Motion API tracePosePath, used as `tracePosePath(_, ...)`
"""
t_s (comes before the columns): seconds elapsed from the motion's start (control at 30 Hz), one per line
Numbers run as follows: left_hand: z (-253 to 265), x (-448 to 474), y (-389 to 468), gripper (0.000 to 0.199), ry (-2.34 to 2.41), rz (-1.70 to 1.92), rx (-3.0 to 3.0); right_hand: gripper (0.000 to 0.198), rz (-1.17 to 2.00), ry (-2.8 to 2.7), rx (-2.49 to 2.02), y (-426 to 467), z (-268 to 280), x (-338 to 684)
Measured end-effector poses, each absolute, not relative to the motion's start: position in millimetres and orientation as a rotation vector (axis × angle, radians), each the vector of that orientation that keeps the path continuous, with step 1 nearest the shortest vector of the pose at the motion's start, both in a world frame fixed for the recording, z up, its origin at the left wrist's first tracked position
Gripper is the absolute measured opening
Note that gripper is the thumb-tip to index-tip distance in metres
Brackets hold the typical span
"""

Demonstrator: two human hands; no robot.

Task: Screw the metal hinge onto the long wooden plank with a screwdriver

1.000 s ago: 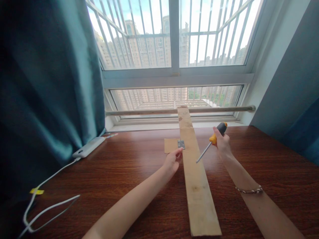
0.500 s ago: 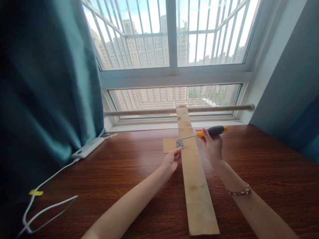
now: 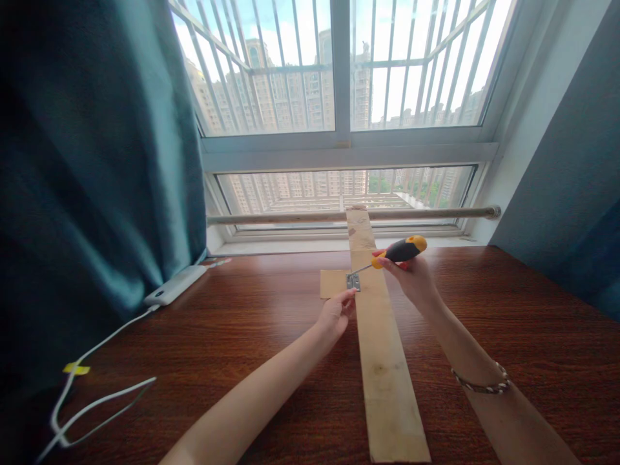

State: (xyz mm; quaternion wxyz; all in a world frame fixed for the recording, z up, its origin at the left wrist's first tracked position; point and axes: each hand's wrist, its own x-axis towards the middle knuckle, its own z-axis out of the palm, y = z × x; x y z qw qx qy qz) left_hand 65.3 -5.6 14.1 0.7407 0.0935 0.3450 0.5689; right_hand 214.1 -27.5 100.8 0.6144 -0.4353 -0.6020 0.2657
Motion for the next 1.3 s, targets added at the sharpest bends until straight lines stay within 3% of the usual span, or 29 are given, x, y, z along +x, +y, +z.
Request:
tracePosePath(0.23,15.5,65.5,-5.9,0.017,0.772,1.225,0.234,0.04,0.926,-1.506,-1.002,-28.1,126.9,203.2)
tracePosePath(0.3,15.4,65.6,-5.8,0.016,0.772,1.225,0.233,0.041,0.774,-1.485,-1.104,-28.9,124.7,199.1)
tracePosePath(0.43,15.8,65.7,-5.8,0.017,0.779,1.228,0.233,0.034,0.141,-1.417,-1.426,-30.9,117.4,189.7)
tracePosePath(0.53,16.4,65.8,-6.2,0.017,0.781,1.227,0.241,0.036,-0.014,-1.333,-1.444,-30.2,112.6,182.7)
tracePosePath(0.97,11.9,67.4,-7.0,0.018,0.808,1.249,0.256,0.035,0.148,-0.806,-1.178,-11.5,120.9,224.9)
tracePosePath(1.03,10.9,67.0,-6.3,0.018,0.808,1.232,0.265,0.034,0.301,-0.806,-1.21,-7.2,119.3,247.3)
tracePosePath(1.17,9.7,66.2,-6.2,0.015,0.805,1.223,0.279,0.036,0.681,-1.002,-1.476,-2.9,91.5,283.6)
tracePosePath(1.3,10.8,65.4,-7.6,0.017,0.788,1.236,0.283,0.041,0.482,-1.448,-2.008,1.0,50.6,300.6)
